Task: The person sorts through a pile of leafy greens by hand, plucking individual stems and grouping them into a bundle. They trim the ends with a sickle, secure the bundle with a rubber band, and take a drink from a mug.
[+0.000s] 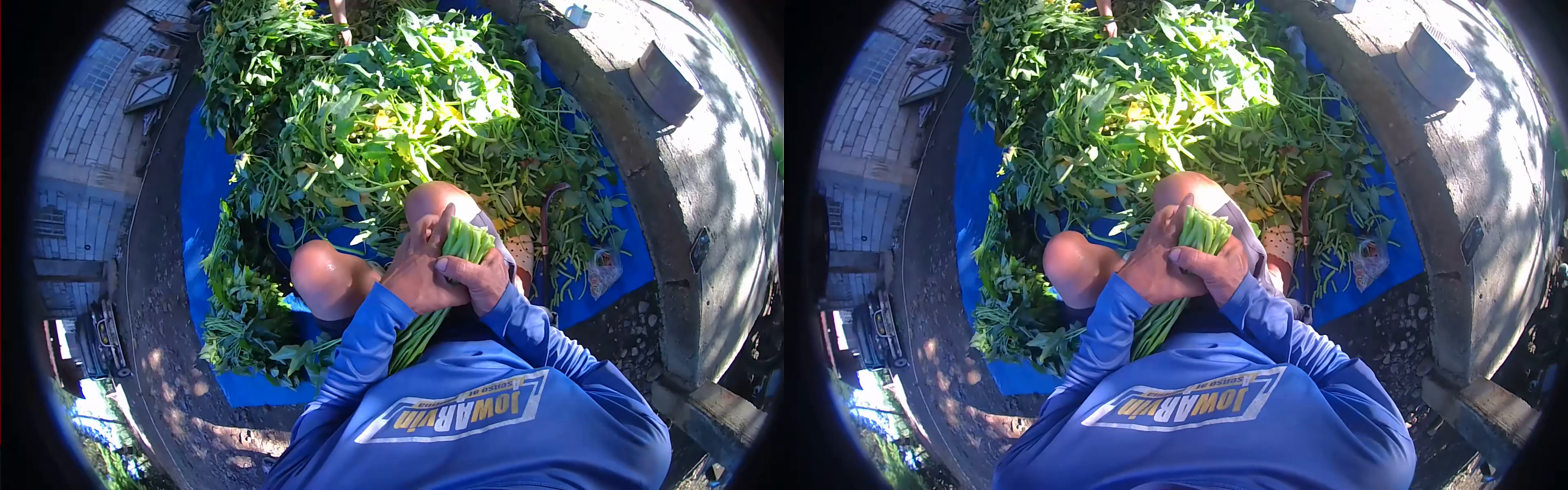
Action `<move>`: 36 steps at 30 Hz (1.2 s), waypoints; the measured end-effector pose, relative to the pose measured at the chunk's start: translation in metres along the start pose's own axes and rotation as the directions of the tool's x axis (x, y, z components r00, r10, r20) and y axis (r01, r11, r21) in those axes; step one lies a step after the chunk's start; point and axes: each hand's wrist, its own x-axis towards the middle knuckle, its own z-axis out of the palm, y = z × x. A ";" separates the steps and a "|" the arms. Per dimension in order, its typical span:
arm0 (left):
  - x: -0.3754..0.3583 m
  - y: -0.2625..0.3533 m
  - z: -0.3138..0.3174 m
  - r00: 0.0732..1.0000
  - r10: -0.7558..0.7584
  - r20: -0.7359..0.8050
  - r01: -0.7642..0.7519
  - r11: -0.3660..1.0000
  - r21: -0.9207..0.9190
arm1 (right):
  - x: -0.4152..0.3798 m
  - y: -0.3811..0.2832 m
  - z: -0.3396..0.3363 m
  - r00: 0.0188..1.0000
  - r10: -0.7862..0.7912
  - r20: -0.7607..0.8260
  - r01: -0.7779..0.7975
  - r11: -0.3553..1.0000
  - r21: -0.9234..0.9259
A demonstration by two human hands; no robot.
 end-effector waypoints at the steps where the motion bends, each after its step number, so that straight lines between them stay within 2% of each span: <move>1: -0.006 -0.005 -0.002 0.999 0.031 -0.024 -0.031 1.000 0.007 | 0.000 0.005 0.002 0.997 0.060 -0.039 -0.056 0.995 0.081; 3: -0.009 -0.015 -0.002 0.993 0.106 -0.055 -0.104 0.994 0.028 | 0.009 0.012 0.000 0.998 0.057 -0.008 -0.055 0.987 0.150; 4: -0.008 -0.023 0.003 0.984 0.082 -0.160 -0.118 0.966 -0.231 | 0.011 0.014 0.001 0.999 0.049 -0.003 -0.049 0.990 0.133; 5: -0.007 -0.030 0.008 0.963 0.057 -0.264 -0.178 0.867 -0.464 | 0.011 0.015 0.003 0.999 0.041 -0.006 -0.040 0.992 0.117; 7: -0.003 -0.033 0.005 0.928 -0.293 -0.228 -0.001 0.611 -0.792 | 0.008 0.013 0.004 0.999 0.036 -0.018 -0.034 0.997 0.075; 8: -0.001 -0.031 0.002 0.959 -0.247 -0.139 0.081 0.708 -0.702 | 0.008 0.012 0.005 0.999 0.038 -0.017 -0.037 0.998 0.049; 11: 0.003 -0.022 0.003 0.947 -0.268 -0.176 0.124 0.813 -0.569 | 0.008 0.010 0.004 0.998 0.062 0.005 -0.062 0.998 0.022; 12: 0.002 -0.022 0.000 0.907 -0.385 -0.170 0.194 0.740 -0.644 | 0.009 0.008 0.002 0.997 0.067 0.030 -0.068 0.998 0.019; 13: 0.003 -0.028 -0.002 0.918 -0.393 -0.053 0.198 0.569 -0.798 | 0.011 0.006 0.001 0.996 0.070 0.056 -0.071 0.997 0.016; 14: 0.003 -0.038 0.000 0.926 -0.373 0.065 0.212 0.367 -0.906 | 0.009 0.007 0.003 0.999 0.046 0.018 -0.046 0.999 0.005; 15: 0.005 -0.043 -0.001 0.928 -0.327 0.177 0.234 0.146 -0.961 | 0.010 0.007 0.003 0.999 0.041 0.008 -0.041 0.999 -0.007; 16: 0.008 -0.046 0.001 0.918 -0.352 0.182 0.230 0.099 -0.968 | 0.010 0.007 0.002 0.999 0.038 -0.002 -0.038 0.999 -0.018; 19: 0.016 -0.036 0.010 0.900 -0.420 0.119 0.175 0.096 -0.980 | 0.009 0.006 -0.003 0.999 0.040 -0.007 -0.040 0.997 -0.063; 21: 0.016 -0.060 0.005 0.850 -0.519 0.083 0.302 0.353 -0.885 | 0.007 0.004 -0.006 0.999 0.051 0.005 -0.050 0.996 -0.078; 24: 0.018 -0.029 0.010 0.839 -0.537 0.091 0.195 0.140 -0.971 | -0.002 -0.008 -0.008 0.994 0.103 -0.045 -0.107 0.989 -0.100; 25: 0.015 -0.032 0.009 0.820 -0.571 0.039 0.047 -0.001 -0.999 | -0.005 0.001 -0.017 0.991 0.120 -0.051 -0.126 0.984 -0.127; 26: 0.017 -0.041 0.010 0.856 -0.510 -0.085 -0.076 0.039 -0.996 | -0.005 0.000 -0.018 0.991 0.111 -0.068 -0.120 0.984 -0.130; 27: 0.017 -0.039 0.008 0.852 -0.508 -0.130 -0.068 0.139 -0.988 | -0.007 -0.005 -0.016 0.991 0.104 -0.080 -0.114 0.985 -0.130; 29: 0.019 -0.051 0.031 0.838 -0.448 -0.311 0.007 0.579 -0.815 | -0.013 -0.006 -0.023 0.983 0.145 -0.112 -0.162 0.973 -0.164; 30: 0.022 -0.051 0.038 0.839 -0.369 -0.400 -0.002 0.732 -0.681 | -0.013 -0.007 -0.026 0.982 0.150 -0.117 -0.171 0.967 -0.187; 33: 0.028 -0.047 0.043 0.798 -0.309 -0.518 0.110 0.919 -0.378 | -0.015 -0.014 -0.048 0.991 0.133 0.023 -0.125 0.966 -0.226; 34: 0.028 -0.045 0.044 0.804 -0.321 -0.500 0.167 0.930 -0.327 | -0.017 -0.023 -0.068 0.970 0.208 0.130 -0.140 0.904 -0.403; 35: 0.029 -0.045 0.047 0.828 -0.311 -0.466 0.185 0.937 -0.297 | -0.020 -0.031 -0.086 0.919 0.332 0.213 -0.234 0.894 -0.383; 36: 0.031 -0.044 0.049 0.850 -0.302 -0.432 0.200 0.943 -0.265 | -0.022 -0.037 -0.100 0.889 0.431 0.157 -0.325 0.834 -0.447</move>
